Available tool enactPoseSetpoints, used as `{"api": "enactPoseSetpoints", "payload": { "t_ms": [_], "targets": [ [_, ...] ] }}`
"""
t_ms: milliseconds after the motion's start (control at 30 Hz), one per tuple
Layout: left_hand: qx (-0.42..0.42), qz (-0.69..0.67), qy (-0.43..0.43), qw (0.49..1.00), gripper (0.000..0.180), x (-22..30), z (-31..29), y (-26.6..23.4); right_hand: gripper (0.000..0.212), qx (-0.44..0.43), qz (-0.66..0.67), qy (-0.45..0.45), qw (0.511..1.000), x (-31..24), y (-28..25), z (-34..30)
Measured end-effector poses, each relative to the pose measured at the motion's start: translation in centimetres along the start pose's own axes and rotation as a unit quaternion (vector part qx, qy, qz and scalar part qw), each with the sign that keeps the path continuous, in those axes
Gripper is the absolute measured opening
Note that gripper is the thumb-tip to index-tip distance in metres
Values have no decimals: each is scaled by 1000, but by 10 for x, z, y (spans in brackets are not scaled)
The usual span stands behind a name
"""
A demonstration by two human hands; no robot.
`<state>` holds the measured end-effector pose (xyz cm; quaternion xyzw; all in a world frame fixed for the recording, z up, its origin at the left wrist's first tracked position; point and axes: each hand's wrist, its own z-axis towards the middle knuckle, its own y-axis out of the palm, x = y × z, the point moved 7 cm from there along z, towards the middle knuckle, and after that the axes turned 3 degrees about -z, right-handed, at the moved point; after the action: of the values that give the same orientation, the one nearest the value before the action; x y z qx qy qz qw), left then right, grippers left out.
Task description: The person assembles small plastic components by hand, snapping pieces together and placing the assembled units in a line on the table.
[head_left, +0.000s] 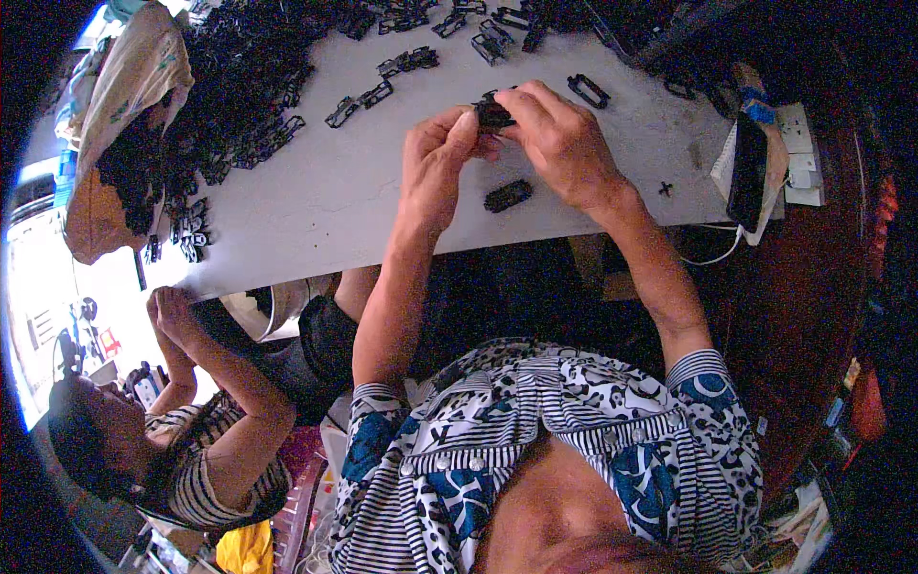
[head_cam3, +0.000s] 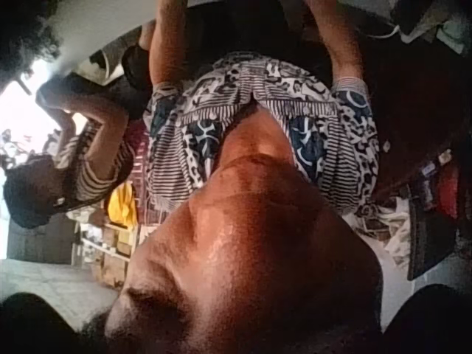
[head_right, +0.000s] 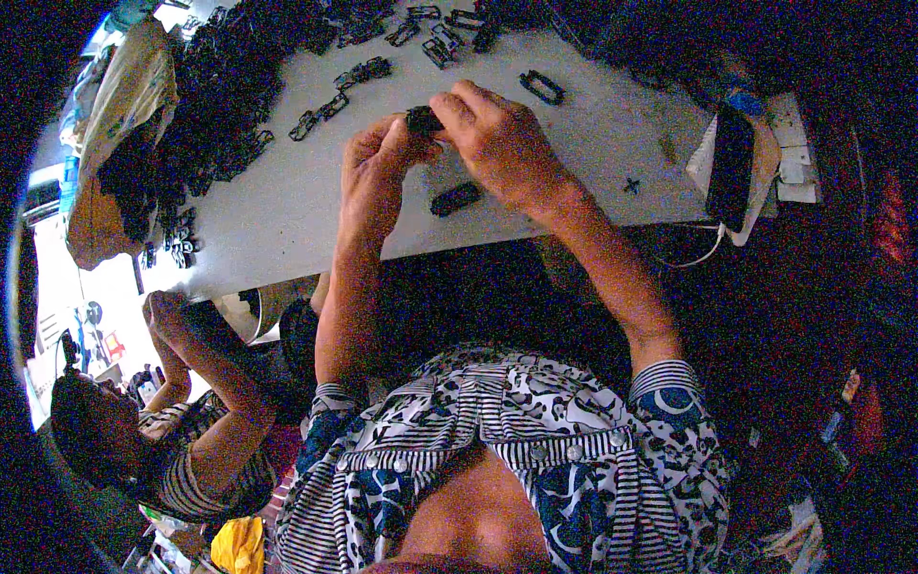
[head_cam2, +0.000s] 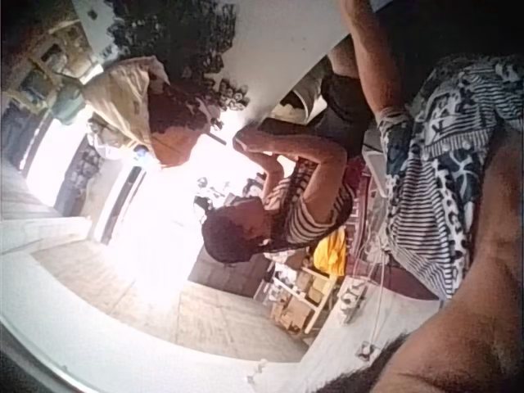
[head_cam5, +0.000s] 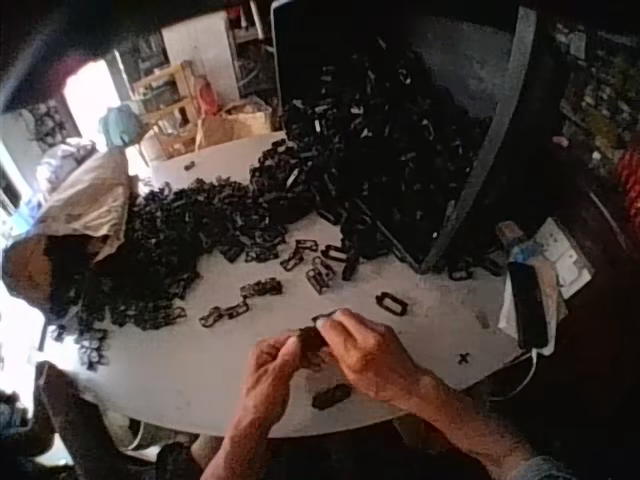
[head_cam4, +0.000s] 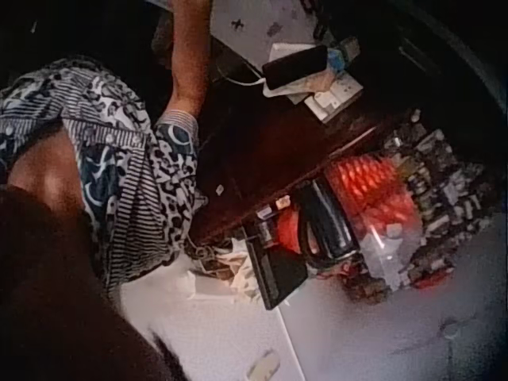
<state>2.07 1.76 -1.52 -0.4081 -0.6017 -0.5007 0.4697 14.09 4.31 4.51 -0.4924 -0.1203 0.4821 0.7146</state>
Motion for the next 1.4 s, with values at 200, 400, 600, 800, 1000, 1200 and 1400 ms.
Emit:
{"api": "enactPoseSetpoints", "payload": {
  "t_ms": [200,400,600,800,1000,1200,1400],
  "targets": [
    [-16,-124,-83,989,18,-16,3,-3,27,-22,-19,-4,1000,0,2,-7],
    [4,-41,-43,998,23,-10,-1,-4,32,-6,35,23,999,1,0,-8],
    [90,-2,40,995,9,22,-8,-3,32,-5,165,114,980,16,6,-6],
    [27,254,201,946,20,53,-11,18,31,62,192,84,976,11,-1,0],
    [-15,301,139,943,20,15,-2,4,27,22,173,73,982,26,25,-5],
    [-42,126,-2,991,16,-6,6,-12,22,-60,293,120,947,32,20,5],
    [-41,0,-58,997,14,-7,-4,-8,21,-80,238,94,964,22,21,5]
  ]
}}
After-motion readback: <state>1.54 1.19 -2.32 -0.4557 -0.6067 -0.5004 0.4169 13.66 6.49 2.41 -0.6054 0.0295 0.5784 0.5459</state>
